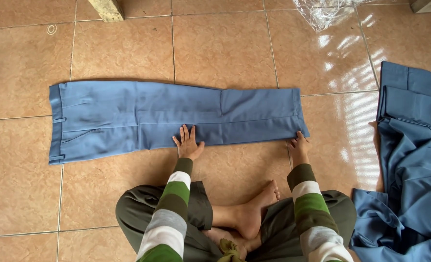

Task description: Folding a pair of blue pants on the floor into a neat, compact rectangle.

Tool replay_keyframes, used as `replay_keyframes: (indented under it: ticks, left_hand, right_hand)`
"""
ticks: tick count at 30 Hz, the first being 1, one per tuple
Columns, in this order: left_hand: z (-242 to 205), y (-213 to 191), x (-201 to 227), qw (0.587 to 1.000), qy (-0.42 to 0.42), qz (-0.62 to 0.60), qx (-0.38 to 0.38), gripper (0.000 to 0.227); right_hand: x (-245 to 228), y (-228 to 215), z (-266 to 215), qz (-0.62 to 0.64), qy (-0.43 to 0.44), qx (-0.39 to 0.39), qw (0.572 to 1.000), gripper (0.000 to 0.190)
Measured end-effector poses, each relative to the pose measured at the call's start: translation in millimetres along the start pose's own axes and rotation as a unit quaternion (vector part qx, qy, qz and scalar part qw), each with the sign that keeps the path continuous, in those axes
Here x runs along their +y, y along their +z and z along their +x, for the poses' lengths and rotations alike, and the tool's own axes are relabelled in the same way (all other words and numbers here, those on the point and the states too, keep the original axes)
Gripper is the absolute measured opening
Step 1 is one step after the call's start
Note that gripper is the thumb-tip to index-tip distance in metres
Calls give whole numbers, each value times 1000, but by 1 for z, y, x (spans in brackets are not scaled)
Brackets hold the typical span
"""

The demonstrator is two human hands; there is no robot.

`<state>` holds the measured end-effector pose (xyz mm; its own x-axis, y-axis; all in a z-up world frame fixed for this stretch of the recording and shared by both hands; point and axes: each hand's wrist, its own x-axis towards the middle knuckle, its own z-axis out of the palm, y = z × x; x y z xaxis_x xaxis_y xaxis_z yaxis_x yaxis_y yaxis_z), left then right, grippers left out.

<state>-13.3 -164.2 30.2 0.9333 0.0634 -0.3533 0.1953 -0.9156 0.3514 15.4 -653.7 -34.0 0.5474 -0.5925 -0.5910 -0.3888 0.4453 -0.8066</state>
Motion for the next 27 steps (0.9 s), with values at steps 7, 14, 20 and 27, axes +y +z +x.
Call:
replay_keyframes:
  ticks: [7, 14, 20, 27]
  left_hand:
    - [-12, 28, 18, 978, 33, 28, 206, 88]
    - [-1, 49, 12, 921, 75, 51, 380, 50]
    - [3, 53, 10, 917, 80, 58, 386, 58]
    - [-5, 39, 16, 928, 71, 47, 362, 61]
  right_hand:
    - [-4, 66, -60, -243, -369, 248, 862, 42]
    - [-7, 163, -174, -546, -510, -118, 655, 49]
    - [-2, 217, -176, -589, -499, -215, 598, 49]
    - [24, 265, -151, -668, -454, -236, 541, 58]
